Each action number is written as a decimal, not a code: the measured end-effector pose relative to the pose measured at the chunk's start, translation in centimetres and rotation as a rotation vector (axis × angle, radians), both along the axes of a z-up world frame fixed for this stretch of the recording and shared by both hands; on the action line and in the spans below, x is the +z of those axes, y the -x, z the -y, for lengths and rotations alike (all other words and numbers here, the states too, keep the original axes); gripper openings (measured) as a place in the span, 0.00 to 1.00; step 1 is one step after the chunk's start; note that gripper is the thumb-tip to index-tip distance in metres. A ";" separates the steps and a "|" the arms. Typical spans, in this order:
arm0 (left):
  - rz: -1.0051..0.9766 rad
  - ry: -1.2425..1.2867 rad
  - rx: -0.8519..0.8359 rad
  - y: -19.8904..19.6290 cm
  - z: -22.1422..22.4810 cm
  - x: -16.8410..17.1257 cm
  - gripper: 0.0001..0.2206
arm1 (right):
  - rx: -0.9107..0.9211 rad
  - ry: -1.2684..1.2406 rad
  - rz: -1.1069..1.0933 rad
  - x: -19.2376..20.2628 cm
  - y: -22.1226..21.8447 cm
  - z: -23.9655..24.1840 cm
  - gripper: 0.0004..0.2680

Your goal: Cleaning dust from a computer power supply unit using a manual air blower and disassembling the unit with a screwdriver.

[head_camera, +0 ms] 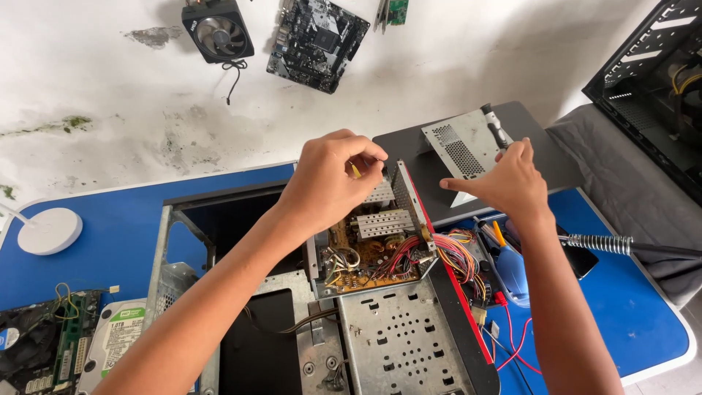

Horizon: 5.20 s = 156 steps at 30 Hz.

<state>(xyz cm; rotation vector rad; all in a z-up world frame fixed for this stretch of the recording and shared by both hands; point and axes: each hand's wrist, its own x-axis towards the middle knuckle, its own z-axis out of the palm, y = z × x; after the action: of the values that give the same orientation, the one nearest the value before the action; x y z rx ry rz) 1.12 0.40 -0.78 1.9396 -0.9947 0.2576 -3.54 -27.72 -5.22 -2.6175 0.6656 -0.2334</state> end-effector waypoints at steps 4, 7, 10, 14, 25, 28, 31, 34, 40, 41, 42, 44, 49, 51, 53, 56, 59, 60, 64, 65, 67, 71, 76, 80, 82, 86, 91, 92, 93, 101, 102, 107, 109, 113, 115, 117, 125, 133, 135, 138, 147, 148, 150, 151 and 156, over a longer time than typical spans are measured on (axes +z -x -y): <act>-0.030 0.045 0.024 -0.1 -0.8 0.2 0.04 | 0.014 -0.015 -0.035 -1.3 -0.5 0.5 0.40; -0.080 0.027 0.057 -0.1 -1.1 0.6 0.05 | -0.017 -0.018 -0.036 -2.8 -0.8 1.8 0.41; -0.197 0.107 0.117 -0.4 -1.5 0.8 0.06 | -0.004 -0.024 0.048 -5.4 -1.9 3.7 0.37; -0.237 0.129 0.139 -1.2 -1.8 0.5 0.06 | -0.017 -0.053 0.287 -6.8 -2.1 5.0 0.33; -0.390 0.091 0.088 0.8 0.1 2.0 0.09 | 0.117 0.043 0.649 3.8 3.0 0.2 0.35; -0.408 0.072 0.073 2.5 0.6 3.2 0.12 | 0.220 0.109 0.791 6.3 4.8 -1.7 0.31; -0.482 0.051 0.050 4.5 0.8 5.0 0.26 | 0.304 0.026 0.833 8.8 6.7 -4.7 0.32; -0.416 0.096 -0.056 6.2 0.7 6.2 0.44 | 0.370 0.039 0.843 10.0 8.0 -7.6 0.33; -0.302 0.161 -0.026 8.2 -0.1 6.8 0.25 | 0.455 0.054 0.840 9.2 7.8 -10.1 0.31; -0.250 0.240 0.057 8.2 -0.4 6.2 0.24 | 0.457 0.054 0.835 9.2 7.7 -10.5 0.31; -0.198 0.319 0.139 8.3 -0.7 5.6 0.24 | 0.458 0.054 0.829 9.3 7.7 -10.8 0.32; -0.153 0.337 0.143 8.5 -2.0 5.1 0.23 | 0.433 0.012 0.786 9.4 7.6 -11.4 0.31; 0.216 0.400 0.193 8.1 -4.1 2.9 0.07 | 0.384 -0.032 0.718 9.3 7.6 -12.4 0.30; 0.364 0.307 0.097 7.6 -4.9 3.1 0.10 | 0.430 -0.017 0.707 9.1 7.4 -12.4 0.31; 0.419 0.253 0.068 7.5 -5.3 4.4 0.11 | 0.460 -0.023 0.686 9.1 7.6 -12.9 0.32; 0.463 0.169 0.007 6.8 -5.4 5.8 0.11 | 0.522 -0.015 0.665 8.8 7.7 -13.3 0.33; 0.455 0.073 -0.043 5.8 -4.9 6.5 0.06 | 0.587 0.027 0.667 8.4 7.5 -13.5 0.32; 0.455 0.007 -0.067 5.4 -4.7 6.6 0.03 | 0.612 0.057 0.666 8.3 7.4 -13.5 0.32; 0.380 -0.123 -0.041 4.3 -3.7 7.0 0.07 | 0.625 0.038 0.636 8.0 7.3 -13.9 0.32; 0.356 -0.142 -0.038 4.1 -3.6 7.1 0.09 | 0.641 0.025 0.623 8.0 7.3 -13.9 0.32; 0.333 -0.160 -0.034 3.9 -3.3 7.3 0.14 | 0.657 0.014 0.611 8.0 7.2 -14.0 0.31; 0.294 -0.216 -0.043 3.2 -3.0 7.0 0.12 | 0.661 -0.017 0.559 7.7 7.1 -14.1 0.31; 0.267 -0.247 -0.052 1.9 -2.8 6.5 0.08 | 0.672 -0.038 0.477 7.7 7.2 -14.4 0.38; 0.270 -0.329 -0.061 1.8 -2.9 6.4 0.11 | 0.681 -0.026 0.475 7.7 7.2 -14.6 0.40; 0.269 -0.371 -0.060 1.8 -2.9 6.3 0.13 | 0.685 -0.039 0.484 7.7 7.2 -14.6 0.40; 0.342 -0.415 -0.046 1.6 -2.8 5.8 0.13 | 0.673 -0.023 0.477 7.7 7.1 -14.7 0.35; 0.359 -0.356 -0.083 1.8 -3.2 5.5 0.12 | 0.657 -0.040 0.464 7.8 7.2 -15.0 0.35; 0.362 -0.363 -0.081 1.9 -3.3 5.5 0.12 | 0.652 -0.059 0.455 7.8 7.2 -15.0 0.36; 0.366 -0.369 -0.079 2.0 -3.4 5.5 0.13 | 0.647 -0.077 0.447 7.9 7.2 -15.1 0.36; 0.166 -0.415 0.010 2.6 -3.6 6.8 0.09 | 0.653 -0.038 0.456 7.7 7.3 -15.3 0.35; 0.109 -0.457 0.040 2.7 -3.5 7.0 0.07 | 0.662 -0.023 0.459 7.6 7.3 -15.3 0.37; 0.033 -0.458 0.051 2.6 -3.4 7.6 0.09 | 0.654 -0.023 0.458 7.7 7.3 -15.3 0.34; 0.002 -0.454 0.051 2.4 -3.2 7.6 0.11 | 0.656 -0.013 0.458 7.6 7.4 -15.2 0.33; 0.054 -0.444 0.044 1.6 -2.8 6.9 0.11 | 0.670 -0.019 0.465 7.5 7.3 -15.1 0.32; 0.082 -0.430 0.043 2.0 -2.9 6.9 0.11 | 0.676 -0.022 0.481 7.4 7.2 -15.1 0.32; 0.050 -0.467 0.033 2.8 -3.1 7.2 0.13 | 0.656 -0.019 0.479 7.3 7.2 -15.0 0.32; 0.388 -0.471 0.101 5.0 -5.0 5.2 0.07 | 0.640 -0.067 0.490 7.4 7.0 -14.8 0.30; 0.018 -0.022 0.340 8.2 -7.3 5.3 0.23 | 0.560 -0.067 0.479 8.3 7.0 -14.7 0.30; -0.219 -0.029 0.348 8.9 -8.0 5.4 0.34 | 0.536 -0.098 0.490 8.6 7.0 -14.8 0.29; -0.378 0.017 0.190 8.6 -7.7 5.0 0.28 | 0.506 -0.071 0.530 8.8 7.4 -14.9 0.29; -0.809 0.823 0.100 8.1 -1.8 3.2 0.21 | 0.477 -0.002 0.488 9.2 8.5 -14.9 0.34; -0.811 0.824 0.097 7.9 -1.5 3.0 0.21 | 0.474 0.001 0.487 9.2 8.7 -14.4 0.34; -0.571 0.836 0.106 7.8 -0.7 2.2 0.19 | 0.533 0.034 0.527 9.0 9.1 -13.4 0.30; -0.574 0.836 0.100 7.7 -0.7 2.0 0.19 | 0.529 0.037 0.526 8.4 9.1 -12.4 0.30; -0.554 0.845 0.047 7.5 -0.6 1.3 0.19 | 0.393 -0.192 0.702 6.0 9.9 -8.1 0.11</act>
<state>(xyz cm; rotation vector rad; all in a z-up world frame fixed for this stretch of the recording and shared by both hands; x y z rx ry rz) -6.39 0.99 0.56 1.1501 -0.3659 0.1197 -13.40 -19.60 0.75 -2.1968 -0.0653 -0.8565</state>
